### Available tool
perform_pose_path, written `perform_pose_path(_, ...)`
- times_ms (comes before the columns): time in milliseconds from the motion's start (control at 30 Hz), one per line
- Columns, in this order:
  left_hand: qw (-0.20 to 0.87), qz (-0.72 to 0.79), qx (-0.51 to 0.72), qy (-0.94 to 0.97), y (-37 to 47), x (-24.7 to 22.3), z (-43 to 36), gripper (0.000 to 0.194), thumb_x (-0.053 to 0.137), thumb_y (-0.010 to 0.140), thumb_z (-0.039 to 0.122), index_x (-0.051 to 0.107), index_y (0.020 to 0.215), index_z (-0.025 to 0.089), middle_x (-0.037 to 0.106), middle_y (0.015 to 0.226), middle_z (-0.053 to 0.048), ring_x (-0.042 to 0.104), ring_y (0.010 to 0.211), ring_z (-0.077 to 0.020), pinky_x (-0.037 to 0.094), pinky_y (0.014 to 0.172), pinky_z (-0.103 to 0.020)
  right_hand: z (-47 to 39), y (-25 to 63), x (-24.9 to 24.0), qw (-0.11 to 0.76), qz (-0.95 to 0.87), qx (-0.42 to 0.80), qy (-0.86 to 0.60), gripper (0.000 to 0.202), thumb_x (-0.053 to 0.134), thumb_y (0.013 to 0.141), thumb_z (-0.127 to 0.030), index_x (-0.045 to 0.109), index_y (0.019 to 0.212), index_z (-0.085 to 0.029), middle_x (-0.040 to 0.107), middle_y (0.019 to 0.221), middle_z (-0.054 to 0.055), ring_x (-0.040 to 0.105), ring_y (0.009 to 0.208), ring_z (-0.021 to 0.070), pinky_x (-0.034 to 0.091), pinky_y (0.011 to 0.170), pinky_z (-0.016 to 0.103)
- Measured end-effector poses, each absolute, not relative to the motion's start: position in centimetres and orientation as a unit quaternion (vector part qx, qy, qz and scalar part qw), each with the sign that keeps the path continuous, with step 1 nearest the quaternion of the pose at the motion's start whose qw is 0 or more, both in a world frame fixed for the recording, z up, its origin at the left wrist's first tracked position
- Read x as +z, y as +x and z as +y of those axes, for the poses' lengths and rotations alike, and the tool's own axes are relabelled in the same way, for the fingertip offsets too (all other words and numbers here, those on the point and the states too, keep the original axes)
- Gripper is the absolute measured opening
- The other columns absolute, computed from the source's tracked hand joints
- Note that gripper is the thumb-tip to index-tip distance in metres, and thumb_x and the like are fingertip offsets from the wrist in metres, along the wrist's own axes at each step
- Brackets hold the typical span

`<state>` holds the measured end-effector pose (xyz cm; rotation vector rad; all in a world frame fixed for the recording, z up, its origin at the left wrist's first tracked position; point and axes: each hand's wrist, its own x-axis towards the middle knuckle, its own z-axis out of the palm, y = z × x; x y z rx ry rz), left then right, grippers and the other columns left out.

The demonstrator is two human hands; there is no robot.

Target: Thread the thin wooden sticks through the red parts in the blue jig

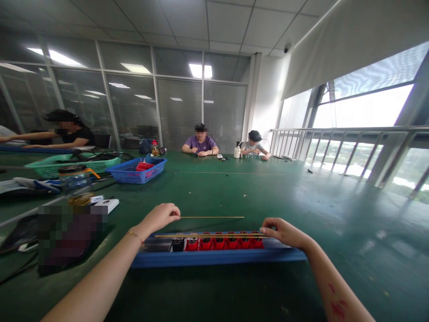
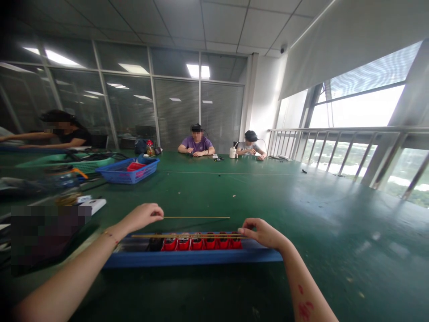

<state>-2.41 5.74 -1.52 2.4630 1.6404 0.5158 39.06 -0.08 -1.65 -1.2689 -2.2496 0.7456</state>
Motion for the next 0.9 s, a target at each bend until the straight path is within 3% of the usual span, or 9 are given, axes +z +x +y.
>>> perform_pose_path(333,0.104,0.539,0.144,0.824,-2.7,-4.0,6.6,0.017,0.05,0.071,0.032,0.066,0.073,0.025,0.066,0.079,-0.001,0.059,0.075,-0.0154,0.038,0.068,-0.023,-0.1,38.7,-1.6,0.236,-0.819,0.256,-0.455,0.038,0.051,0.074,-0.049,0.064,0.069,-0.015,0.057,0.068,0.002,0.05,0.066,0.0142,0.038,0.059,0.023)
perform_pose_path(467,0.123,0.539,0.139,0.822,-2.8,-4.3,6.9,0.016,0.053,0.069,0.032,0.066,0.072,0.024,0.067,0.075,-0.001,0.059,0.071,-0.0152,0.04,0.066,-0.022,0.1,38.4,-1.5,0.297,-0.784,0.246,-0.486,0.039,0.048,0.074,-0.051,0.063,0.068,-0.015,0.055,0.065,0.001,0.048,0.064,0.0138,0.037,0.059,0.023)
perform_pose_path(700,0.131,0.55,0.157,0.81,-2.8,-4.3,6.7,0.021,0.051,0.069,0.037,0.066,0.073,0.022,0.066,0.075,-0.002,0.06,0.072,-0.0159,0.041,0.065,-0.022,1.2,40.2,-2.0,0.445,-0.674,0.228,-0.544,0.043,0.041,0.078,-0.053,0.059,0.066,-0.016,0.04,0.053,-0.002,0.037,0.053,0.0115,0.03,0.052,0.023)
perform_pose_path(900,0.1,0.563,0.259,0.779,-2.6,-3.1,5.8,0.03,0.042,0.076,0.042,0.063,0.085,0.022,0.065,0.088,-0.003,0.058,0.08,-0.0176,0.041,0.07,-0.024,2.1,40.9,-3.1,0.442,-0.655,0.242,-0.562,0.045,0.042,0.076,-0.055,0.062,0.068,-0.014,0.038,0.051,-0.002,0.037,0.053,0.0115,0.03,0.051,0.023)
